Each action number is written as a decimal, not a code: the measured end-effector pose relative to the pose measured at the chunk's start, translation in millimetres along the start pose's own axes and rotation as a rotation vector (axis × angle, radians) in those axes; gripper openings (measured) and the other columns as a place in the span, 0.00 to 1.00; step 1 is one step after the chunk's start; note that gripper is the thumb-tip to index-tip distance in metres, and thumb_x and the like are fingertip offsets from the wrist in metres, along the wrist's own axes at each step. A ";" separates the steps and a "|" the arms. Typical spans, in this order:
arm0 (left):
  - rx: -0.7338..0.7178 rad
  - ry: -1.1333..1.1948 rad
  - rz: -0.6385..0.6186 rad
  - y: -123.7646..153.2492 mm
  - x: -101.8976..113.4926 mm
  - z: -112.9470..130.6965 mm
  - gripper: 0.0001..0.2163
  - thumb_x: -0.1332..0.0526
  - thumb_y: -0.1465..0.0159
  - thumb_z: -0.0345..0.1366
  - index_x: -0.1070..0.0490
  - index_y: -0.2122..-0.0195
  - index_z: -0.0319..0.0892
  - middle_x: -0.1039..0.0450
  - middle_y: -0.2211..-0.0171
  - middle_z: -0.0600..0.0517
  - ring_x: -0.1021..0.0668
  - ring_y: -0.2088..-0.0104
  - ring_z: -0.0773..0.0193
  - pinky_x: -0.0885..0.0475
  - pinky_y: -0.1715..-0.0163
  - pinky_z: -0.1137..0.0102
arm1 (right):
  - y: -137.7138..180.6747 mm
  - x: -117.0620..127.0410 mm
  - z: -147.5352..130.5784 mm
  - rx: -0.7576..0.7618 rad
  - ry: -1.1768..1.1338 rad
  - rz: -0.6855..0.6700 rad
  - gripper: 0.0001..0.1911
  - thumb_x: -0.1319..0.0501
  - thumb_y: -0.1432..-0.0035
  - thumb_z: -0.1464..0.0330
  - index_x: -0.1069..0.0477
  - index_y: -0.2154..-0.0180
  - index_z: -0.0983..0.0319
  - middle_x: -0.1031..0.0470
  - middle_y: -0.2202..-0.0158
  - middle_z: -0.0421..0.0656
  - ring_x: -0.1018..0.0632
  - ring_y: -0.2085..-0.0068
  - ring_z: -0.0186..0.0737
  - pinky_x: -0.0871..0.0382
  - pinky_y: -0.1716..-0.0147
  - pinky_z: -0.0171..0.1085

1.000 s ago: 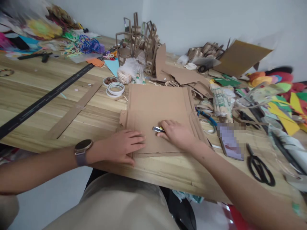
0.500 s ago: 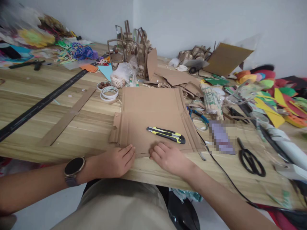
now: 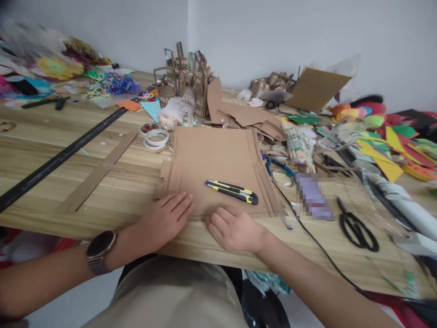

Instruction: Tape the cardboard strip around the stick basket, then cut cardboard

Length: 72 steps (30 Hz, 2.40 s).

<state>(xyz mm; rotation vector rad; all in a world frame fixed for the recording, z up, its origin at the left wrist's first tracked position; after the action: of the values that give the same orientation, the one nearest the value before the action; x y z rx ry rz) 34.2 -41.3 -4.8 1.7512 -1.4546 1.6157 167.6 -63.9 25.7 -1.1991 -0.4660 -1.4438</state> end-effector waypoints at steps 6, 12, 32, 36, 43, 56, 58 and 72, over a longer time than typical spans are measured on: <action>-0.029 0.052 -0.136 8.6 -3.6 -7.1 0.12 0.45 0.36 0.23 0.28 0.52 0.30 0.23 0.54 0.38 0.22 0.55 0.50 0.27 0.59 0.60 | 12.8 4.7 13.1 -0.101 -0.002 -0.080 0.14 0.47 0.33 0.74 0.30 0.71 0.62 0.28 0.76 0.39 0.29 0.72 0.35 0.41 0.71 0.35; 0.417 0.277 -0.209 46.6 -1.1 -49.7 0.12 0.50 0.31 0.30 0.27 0.61 0.39 0.22 0.62 0.45 0.22 0.62 0.56 0.27 0.60 0.62 | 101.1 15.6 83.9 -0.881 0.145 -0.199 0.17 0.46 0.34 0.59 0.29 0.71 0.61 0.24 0.73 0.44 0.26 0.74 0.38 0.45 0.77 0.35; 1.438 1.616 0.065 79.9 -22.7 -68.6 0.22 0.33 0.51 0.46 0.26 0.57 0.40 0.27 0.61 0.49 0.26 0.67 0.64 0.31 0.69 0.71 | 177.5 -3.9 79.8 -1.722 -1.082 0.188 0.34 0.32 0.52 0.51 0.31 0.46 0.59 0.34 0.76 0.35 0.32 0.76 0.33 0.36 0.76 0.34; 1.426 1.741 -0.069 78.4 -26.5 -59.1 0.23 0.30 0.52 0.45 0.25 0.56 0.42 0.27 0.67 0.54 0.24 0.69 0.65 0.31 0.69 0.72 | 167.1 3.4 72.7 -1.670 -1.223 0.120 0.28 0.30 0.53 0.49 0.23 0.55 0.59 0.27 0.70 0.40 0.28 0.73 0.34 0.30 0.71 0.36; 1.334 1.696 -0.177 82.5 -25.0 -57.5 0.30 0.29 0.50 0.44 0.29 0.46 0.44 0.20 0.62 0.50 0.19 0.58 0.54 0.27 0.53 0.64 | 152.4 6.4 63.4 -1.544 -1.214 -0.038 0.32 0.32 0.51 0.49 0.25 0.49 0.60 0.21 0.69 0.45 0.22 0.67 0.42 0.25 0.64 0.41; 1.199 1.232 -0.178 102.1 -12.8 -74.7 0.31 0.33 0.47 0.49 0.31 0.41 0.51 0.29 0.42 0.51 0.30 0.39 0.48 0.36 0.40 0.57 | 156.9 6.9 41.9 -1.438 -0.706 -0.098 0.34 0.39 0.43 0.49 0.30 0.42 0.61 0.20 0.61 0.47 0.23 0.66 0.43 0.26 0.64 0.41; 1.254 1.302 -0.116 105.4 -12.9 -72.7 0.28 0.32 0.47 0.49 0.28 0.44 0.52 0.30 0.41 0.51 0.29 0.40 0.49 0.33 0.42 0.58 | 155.4 6.0 37.1 -1.440 -0.723 -0.066 0.32 0.39 0.43 0.49 0.28 0.44 0.62 0.21 0.65 0.46 0.24 0.71 0.41 0.26 0.68 0.40; 1.474 1.597 -0.085 105.8 -17.9 -58.0 0.32 0.28 0.53 0.44 0.27 0.45 0.44 0.20 0.66 0.51 0.18 0.63 0.55 0.24 0.57 0.62 | 107.3 53.8 47.6 -0.972 -0.012 -0.114 0.29 0.47 0.37 0.47 0.25 0.49 0.62 0.25 0.60 0.54 0.23 0.61 0.53 0.28 0.63 0.49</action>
<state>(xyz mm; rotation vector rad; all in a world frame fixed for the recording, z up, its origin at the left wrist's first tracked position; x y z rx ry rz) -81.2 -30.8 -42.9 0.1169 0.7189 2.9247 292.2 -81.1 54.6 -1.9501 0.2218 -1.8267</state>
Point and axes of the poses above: each hand's wrist, its own y-axis away from the middle knuckle, its own x-axis out of the back of the hand, z = x × y, the point moved 6 cm from there along -y, towards the middle knuckle
